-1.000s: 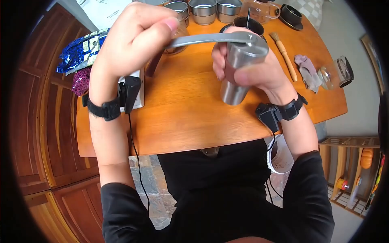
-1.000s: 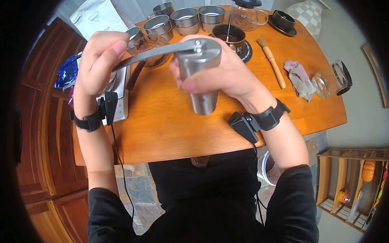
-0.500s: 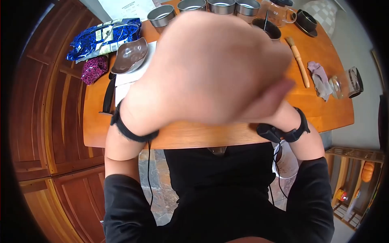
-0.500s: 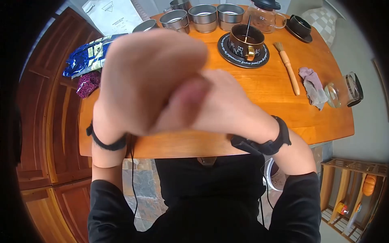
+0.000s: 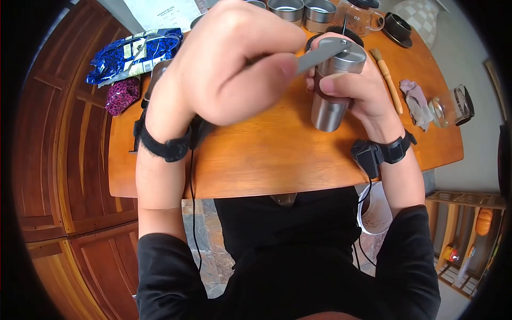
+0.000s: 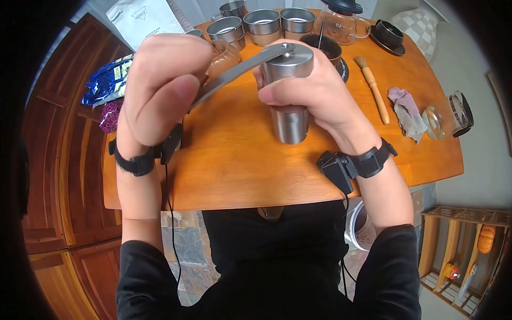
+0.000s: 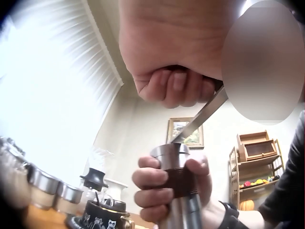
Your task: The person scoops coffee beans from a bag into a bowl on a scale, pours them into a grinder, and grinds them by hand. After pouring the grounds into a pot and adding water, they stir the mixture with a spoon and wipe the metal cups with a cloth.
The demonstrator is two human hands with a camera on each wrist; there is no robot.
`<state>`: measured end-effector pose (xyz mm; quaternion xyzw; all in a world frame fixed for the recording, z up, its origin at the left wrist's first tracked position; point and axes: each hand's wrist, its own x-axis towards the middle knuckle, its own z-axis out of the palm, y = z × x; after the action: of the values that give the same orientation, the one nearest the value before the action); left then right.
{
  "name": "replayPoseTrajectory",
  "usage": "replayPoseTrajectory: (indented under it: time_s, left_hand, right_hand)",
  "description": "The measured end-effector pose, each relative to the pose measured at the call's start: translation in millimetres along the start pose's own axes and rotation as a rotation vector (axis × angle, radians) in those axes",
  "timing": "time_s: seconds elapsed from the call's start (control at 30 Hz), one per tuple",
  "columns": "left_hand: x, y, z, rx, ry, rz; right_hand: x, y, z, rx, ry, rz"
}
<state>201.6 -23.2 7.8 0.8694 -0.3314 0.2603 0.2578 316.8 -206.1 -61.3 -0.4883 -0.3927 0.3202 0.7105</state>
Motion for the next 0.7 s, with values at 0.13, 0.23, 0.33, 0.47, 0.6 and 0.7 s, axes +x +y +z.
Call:
replayPoseTrajectory:
  time_s: [0.13,0.23,0.33,0.47,0.6,0.7]
  left_hand:
    - [-7,-18,-19,0.106,-0.012,-0.133]
    - [-17,-41,-19,0.109,-0.018,-0.264]
    - [-13,-41,-8,0.137,-0.074,-0.400]
    - [-2,-17,11,0.305,0.092,-0.341]
    - [9,22,22,0.272,0.205,-0.250]
    - [12,32,21,0.360,0.177,-0.050]
  right_hand:
    - [-3,10,-3,0.219,-0.211,-0.013]
    - [-7,2,6,0.047,-0.368,-0.045]
    - [-14,-8,21,-0.336,-0.453,-0.049]
    - [-15,-13,32,-0.805,-0.596,-0.022]
    - [-18,-6,45,-1.044,-0.495,-0.095]
    - [-18,8,47,-1.135,-0.242,-0.159]
